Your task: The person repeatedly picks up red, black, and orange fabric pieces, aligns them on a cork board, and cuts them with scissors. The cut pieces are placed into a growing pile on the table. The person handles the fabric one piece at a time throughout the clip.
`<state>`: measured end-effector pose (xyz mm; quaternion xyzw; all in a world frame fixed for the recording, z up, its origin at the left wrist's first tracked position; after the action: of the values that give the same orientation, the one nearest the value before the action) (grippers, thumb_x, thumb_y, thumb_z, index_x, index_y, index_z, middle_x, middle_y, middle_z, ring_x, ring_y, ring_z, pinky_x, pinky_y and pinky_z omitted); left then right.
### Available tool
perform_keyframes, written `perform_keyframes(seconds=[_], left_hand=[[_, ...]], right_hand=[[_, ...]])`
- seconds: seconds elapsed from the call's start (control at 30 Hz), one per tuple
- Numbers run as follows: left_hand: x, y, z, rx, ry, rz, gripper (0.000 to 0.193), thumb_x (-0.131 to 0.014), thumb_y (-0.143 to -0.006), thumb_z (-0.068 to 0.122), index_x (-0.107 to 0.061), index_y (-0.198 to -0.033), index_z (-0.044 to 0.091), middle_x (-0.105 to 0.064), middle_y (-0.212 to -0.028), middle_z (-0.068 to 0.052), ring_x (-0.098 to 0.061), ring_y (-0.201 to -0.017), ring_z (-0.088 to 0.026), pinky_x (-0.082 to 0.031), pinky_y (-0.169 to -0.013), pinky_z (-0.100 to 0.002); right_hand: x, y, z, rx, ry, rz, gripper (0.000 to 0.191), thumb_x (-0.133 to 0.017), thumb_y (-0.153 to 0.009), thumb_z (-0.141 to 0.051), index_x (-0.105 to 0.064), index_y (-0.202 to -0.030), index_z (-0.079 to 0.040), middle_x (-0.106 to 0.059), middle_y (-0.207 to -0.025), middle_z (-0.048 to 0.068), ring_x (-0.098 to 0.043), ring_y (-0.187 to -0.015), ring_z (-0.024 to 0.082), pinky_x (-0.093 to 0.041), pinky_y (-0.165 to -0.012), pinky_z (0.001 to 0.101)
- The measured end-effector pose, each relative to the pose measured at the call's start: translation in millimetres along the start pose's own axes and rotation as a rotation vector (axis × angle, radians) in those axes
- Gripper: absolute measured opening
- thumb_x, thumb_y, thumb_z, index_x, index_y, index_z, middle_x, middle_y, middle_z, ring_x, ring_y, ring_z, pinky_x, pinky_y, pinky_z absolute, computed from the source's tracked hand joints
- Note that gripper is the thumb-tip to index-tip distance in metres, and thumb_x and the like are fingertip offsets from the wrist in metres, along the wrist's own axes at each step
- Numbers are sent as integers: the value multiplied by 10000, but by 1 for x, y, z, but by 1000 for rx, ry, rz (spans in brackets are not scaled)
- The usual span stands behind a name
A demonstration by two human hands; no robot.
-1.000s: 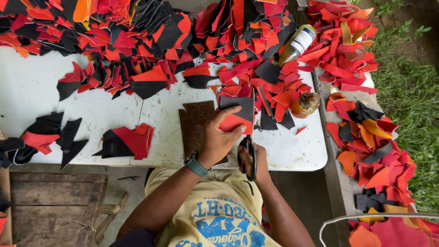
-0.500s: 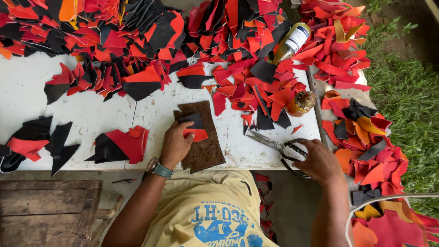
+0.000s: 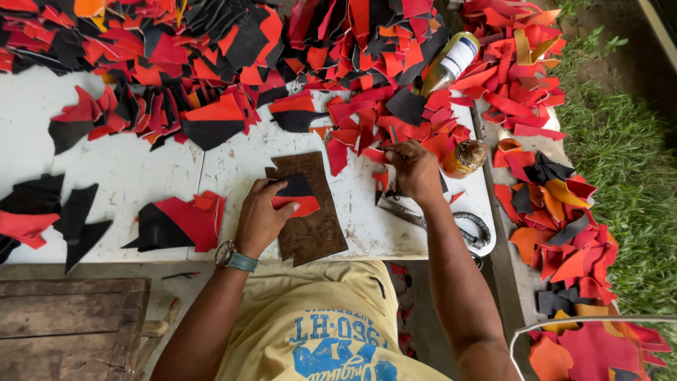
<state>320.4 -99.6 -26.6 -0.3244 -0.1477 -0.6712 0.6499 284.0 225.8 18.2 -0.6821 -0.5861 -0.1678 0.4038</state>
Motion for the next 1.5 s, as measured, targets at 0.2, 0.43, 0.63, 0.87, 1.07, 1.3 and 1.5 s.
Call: perform_keyframes(seconds=[0.2, 0.43, 0.63, 0.87, 1.07, 1.3, 1.5], left_hand=[[-5, 9, -2, -29, 13, 19, 502, -839, -795, 203, -684, -1222, -12, -631, -1238, -182, -644, -1105, -360, -524, -946, -420], [4, 1, 0, -79, 1, 58, 491, -847, -791, 202, -693, -1205, -11, -636, -1217, -194, -633, -1112, -382, -518, -944, -431], [0, 7, -7, -55, 3, 49, 496, -834, -808, 219, -682, -1221, -10, -630, -1247, -184, -645, -1099, -369, -530, -924, -431], [3, 12, -13, -55, 0, 44, 498, -843, -795, 227, -695, -1205, -12, -636, -1232, -180, -645, -1098, -371, -529, -920, -437], [3, 20, -11, -90, -8, 58, 488, -846, -790, 223, -701, -1188, -18, -639, -1214, -194, -639, -1097, -382, -521, -922, -440], [7, 8, -11, -86, 27, 39, 468, -835, -800, 210, -701, -1189, -14, -658, -1205, -183, -655, -1088, -363, -526, -933, -422], [12, 8, -20, -105, 48, 45, 453, -842, -795, 202, -715, -1179, -1, -673, -1181, -174, -663, -1084, -357, -528, -941, -413]], right_hand=[[-5, 7, -1, 9, -93, 71, 174, -709, -959, -149, -752, -1100, -57, -730, -928, 133, -730, -809, 275, -554, -729, 359], [-4, 14, -21, 77, 242, 57, 98, -729, -928, -129, -759, -1015, -94, -750, -916, 112, -700, -851, 329, -550, -769, 409], [18, 55, -52, 87, 94, -104, 264, -787, -871, -202, -747, -1109, -96, -744, -1038, 122, -669, -982, 336, -513, -876, 433], [67, 144, -20, 93, 356, -61, 366, -807, -770, -167, -751, -1124, -90, -731, -1197, 115, -627, -1128, 335, -479, -974, 449], [73, 130, 5, 104, 354, 43, 333, -786, -858, -198, -760, -1175, -97, -719, -1256, 98, -622, -1188, 327, -477, -1033, 442], [-34, 84, -52, 98, 26, -112, 484, -733, -937, -254, -622, -1366, -59, -541, -1489, 212, -529, -1343, 412, -458, -1079, 443], [-49, 84, -76, 158, 0, -99, 520, -726, -896, -210, -603, -1362, -15, -551, -1448, 249, -542, -1309, 416, -464, -1068, 449]])
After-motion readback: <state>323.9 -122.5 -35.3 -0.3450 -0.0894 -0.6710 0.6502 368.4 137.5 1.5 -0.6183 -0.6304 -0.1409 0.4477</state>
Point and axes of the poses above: each hand's wrist, its own y-axis away from the middle knuckle, its own x-axis out of the back of the hand, z = x × y, the point moved 6 cm from there along -y, towards the middle knuckle
